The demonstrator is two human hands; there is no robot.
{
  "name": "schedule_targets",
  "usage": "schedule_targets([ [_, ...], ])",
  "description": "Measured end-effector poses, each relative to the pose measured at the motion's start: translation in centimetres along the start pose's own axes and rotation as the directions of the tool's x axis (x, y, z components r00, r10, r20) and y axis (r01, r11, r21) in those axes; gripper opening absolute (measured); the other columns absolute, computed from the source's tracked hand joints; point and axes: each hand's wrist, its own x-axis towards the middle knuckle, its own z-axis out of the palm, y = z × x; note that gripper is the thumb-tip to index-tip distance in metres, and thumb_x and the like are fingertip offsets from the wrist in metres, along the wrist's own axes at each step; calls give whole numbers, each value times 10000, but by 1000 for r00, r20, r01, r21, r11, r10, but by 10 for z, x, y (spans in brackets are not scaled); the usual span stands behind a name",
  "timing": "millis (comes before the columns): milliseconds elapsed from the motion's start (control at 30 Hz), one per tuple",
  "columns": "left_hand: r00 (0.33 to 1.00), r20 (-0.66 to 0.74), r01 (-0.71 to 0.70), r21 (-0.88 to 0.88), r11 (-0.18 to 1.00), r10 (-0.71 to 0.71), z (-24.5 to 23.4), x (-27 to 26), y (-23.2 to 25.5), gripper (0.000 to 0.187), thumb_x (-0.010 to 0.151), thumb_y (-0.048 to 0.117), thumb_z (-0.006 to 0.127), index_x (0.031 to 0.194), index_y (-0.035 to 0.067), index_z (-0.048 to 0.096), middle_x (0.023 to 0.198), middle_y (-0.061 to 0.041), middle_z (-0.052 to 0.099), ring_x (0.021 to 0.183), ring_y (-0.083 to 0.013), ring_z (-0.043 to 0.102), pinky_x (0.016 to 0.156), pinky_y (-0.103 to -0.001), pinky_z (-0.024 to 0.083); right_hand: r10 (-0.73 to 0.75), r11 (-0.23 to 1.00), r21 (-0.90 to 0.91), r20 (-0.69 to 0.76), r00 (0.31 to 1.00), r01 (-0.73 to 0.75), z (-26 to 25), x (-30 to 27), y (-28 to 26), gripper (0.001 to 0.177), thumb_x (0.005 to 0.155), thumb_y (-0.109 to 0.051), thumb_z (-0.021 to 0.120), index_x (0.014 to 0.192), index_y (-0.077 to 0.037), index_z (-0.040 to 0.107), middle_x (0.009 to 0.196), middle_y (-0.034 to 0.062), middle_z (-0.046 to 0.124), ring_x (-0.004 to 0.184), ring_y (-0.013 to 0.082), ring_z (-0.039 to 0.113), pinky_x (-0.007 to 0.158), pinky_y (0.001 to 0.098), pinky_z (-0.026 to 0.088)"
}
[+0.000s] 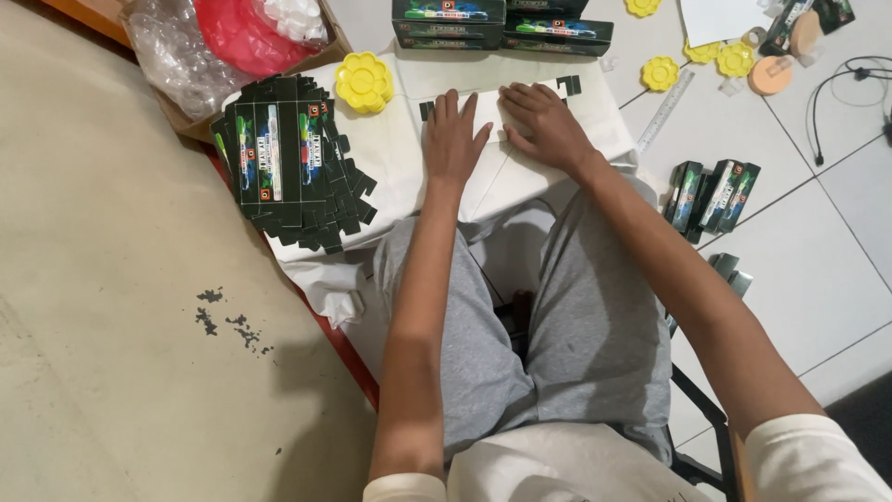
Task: Folding flat cardboard templates into small rectangular boxes and stacking them on the floor.
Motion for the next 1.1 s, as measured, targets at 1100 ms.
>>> schedule_targets([
  [1100, 994, 105, 1, 113, 994, -13, 2, 2, 5, 592, 961, 461, 658, 1353, 21, 594, 1309, -150, 528, 1165, -292, 474, 952, -398, 397, 141, 987, -49, -202, 969, -153, -14, -20, 15, 391, 946, -90, 633, 1297, 58, 723, 1401, 138, 687, 1406, 337, 487, 1193, 493, 328],
])
